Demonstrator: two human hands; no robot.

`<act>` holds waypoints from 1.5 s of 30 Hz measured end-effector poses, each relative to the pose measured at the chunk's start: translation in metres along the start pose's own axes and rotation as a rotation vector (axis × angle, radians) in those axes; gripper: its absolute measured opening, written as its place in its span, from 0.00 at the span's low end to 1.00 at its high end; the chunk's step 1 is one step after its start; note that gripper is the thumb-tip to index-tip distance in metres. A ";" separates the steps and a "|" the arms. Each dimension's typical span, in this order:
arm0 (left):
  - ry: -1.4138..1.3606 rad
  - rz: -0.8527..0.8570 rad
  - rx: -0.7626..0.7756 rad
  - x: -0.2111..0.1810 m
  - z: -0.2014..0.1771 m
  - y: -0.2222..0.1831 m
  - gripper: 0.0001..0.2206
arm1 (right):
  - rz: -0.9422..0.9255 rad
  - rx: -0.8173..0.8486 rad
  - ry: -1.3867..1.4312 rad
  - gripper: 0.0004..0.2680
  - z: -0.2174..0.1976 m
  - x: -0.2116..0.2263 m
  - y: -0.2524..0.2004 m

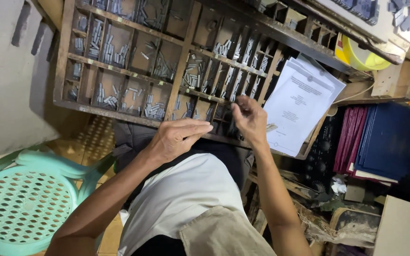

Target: Sorting and inspecting small metal letterpress type pieces within a wooden type case.

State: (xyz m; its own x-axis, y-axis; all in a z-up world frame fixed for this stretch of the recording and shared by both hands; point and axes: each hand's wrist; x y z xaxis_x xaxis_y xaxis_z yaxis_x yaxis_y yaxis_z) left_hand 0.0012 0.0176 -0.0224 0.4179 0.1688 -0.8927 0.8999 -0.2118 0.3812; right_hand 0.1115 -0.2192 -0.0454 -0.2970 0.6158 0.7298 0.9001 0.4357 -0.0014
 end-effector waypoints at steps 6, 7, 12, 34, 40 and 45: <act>-0.007 -0.031 -0.014 -0.010 -0.008 0.005 0.09 | 0.039 -0.056 -0.058 0.10 -0.002 0.002 0.012; -0.019 -0.048 -0.019 -0.008 -0.008 0.004 0.10 | 0.043 -0.057 -0.048 0.09 -0.002 0.002 0.008; -0.060 -0.065 -0.025 -0.006 -0.008 0.005 0.09 | 0.037 0.001 0.030 0.08 -0.003 0.004 -0.010; -0.059 -0.100 0.011 -0.008 0.012 0.001 0.09 | 0.370 0.476 -0.652 0.09 0.030 -0.053 0.086; -0.050 -0.103 -0.015 -0.009 0.005 0.003 0.08 | 0.201 0.390 -0.329 0.07 0.006 0.000 0.058; -0.077 -0.101 -0.003 -0.001 0.010 -0.002 0.10 | 0.037 0.128 0.049 0.05 -0.002 0.004 0.018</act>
State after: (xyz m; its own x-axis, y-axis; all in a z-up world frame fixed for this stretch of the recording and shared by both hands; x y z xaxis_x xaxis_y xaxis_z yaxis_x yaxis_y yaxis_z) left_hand -0.0018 0.0080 -0.0248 0.3140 0.1146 -0.9425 0.9375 -0.1943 0.2887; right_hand 0.1274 -0.2105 -0.0412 -0.2458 0.6018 0.7599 0.8612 0.4954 -0.1137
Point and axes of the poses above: each hand's wrist, its own y-axis towards the middle knuckle, its own z-axis out of the palm, x = y × z, and after that the axes turned 14 degrees about x, right-handed
